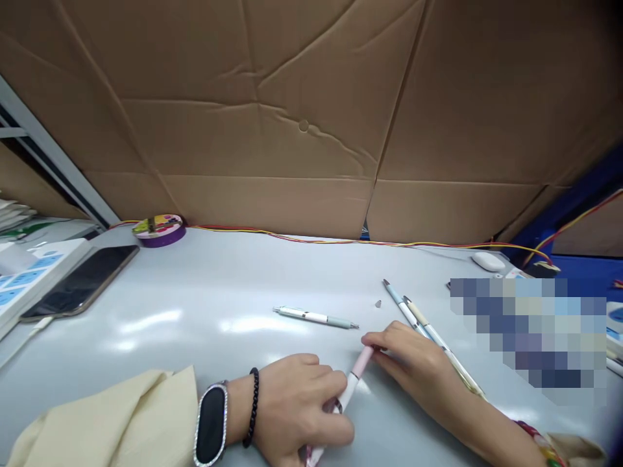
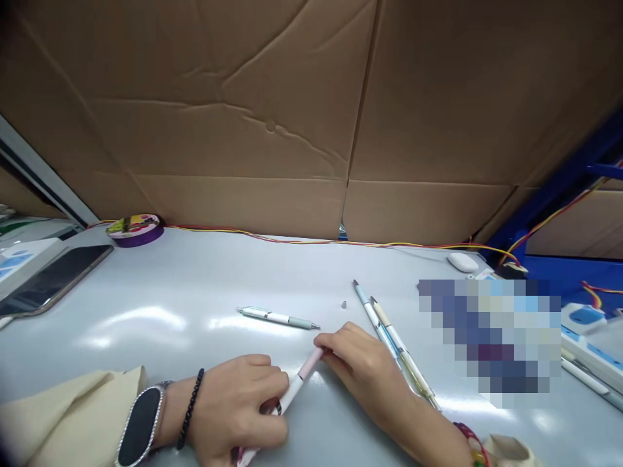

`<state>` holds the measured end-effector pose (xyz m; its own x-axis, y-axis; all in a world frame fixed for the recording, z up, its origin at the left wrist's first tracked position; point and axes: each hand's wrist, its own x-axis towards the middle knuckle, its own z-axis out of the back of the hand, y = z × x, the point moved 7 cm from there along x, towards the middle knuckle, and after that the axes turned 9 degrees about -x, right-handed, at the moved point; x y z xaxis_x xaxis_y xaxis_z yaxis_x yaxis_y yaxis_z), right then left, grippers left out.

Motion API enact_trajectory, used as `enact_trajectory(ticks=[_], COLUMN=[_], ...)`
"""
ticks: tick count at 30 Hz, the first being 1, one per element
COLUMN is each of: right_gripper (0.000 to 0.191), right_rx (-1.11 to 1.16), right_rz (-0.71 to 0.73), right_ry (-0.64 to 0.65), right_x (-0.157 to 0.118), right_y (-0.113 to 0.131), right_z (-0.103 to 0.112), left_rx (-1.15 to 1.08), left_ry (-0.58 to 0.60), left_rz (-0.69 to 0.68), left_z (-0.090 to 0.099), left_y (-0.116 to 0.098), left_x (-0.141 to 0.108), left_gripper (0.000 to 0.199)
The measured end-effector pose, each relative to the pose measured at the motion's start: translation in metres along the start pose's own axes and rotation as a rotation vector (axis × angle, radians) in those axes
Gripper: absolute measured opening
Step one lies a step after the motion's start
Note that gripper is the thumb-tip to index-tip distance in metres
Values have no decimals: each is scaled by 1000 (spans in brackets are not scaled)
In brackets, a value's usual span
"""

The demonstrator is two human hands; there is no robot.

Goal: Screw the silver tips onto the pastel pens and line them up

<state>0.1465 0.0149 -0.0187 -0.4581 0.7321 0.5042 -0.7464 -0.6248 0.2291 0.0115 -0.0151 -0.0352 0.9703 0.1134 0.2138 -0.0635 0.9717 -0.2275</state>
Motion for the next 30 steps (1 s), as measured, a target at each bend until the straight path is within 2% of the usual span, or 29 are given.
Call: enact_trajectory(ticks=[4,7,11,14,16,20,25,28,30], right_gripper=[19,23,31,33,40,63,58,62,70], right_rx=[-166,-167,34,351,545,659,781,829,851], right_rz=[30,72,130,-27,-157,-305,-553,-610,-573], right_ry=[76,136,312,474,543,507,364,291,289], right_x=[1,3,7,6,4,1,-4,-6,-6], right_y=[1,0,-2,-9,-10,-6,-1,5,12], right_z=[-2,-3,-6,-10,-14,-18,-30,-32,-31], left_rx=[-28,-63,-78,-70,-50,35,34,41,61], left_ry=[-42,-50,-33,-55,-130,-276,-292,-311,-276], left_rz=[-4,-21,-25,-39,-83,-150,-148,-157,-124], left_z=[3,2,-3,-6,-4,4,8,11,10], left_y=[0,-2,-8,-13,-16,-20,-22,-24,-21], left_x=[-1,-1,-2,-3,-4,-5,-3,-3,-1], left_gripper=[36,36,26,21,21,23,16,15,16])
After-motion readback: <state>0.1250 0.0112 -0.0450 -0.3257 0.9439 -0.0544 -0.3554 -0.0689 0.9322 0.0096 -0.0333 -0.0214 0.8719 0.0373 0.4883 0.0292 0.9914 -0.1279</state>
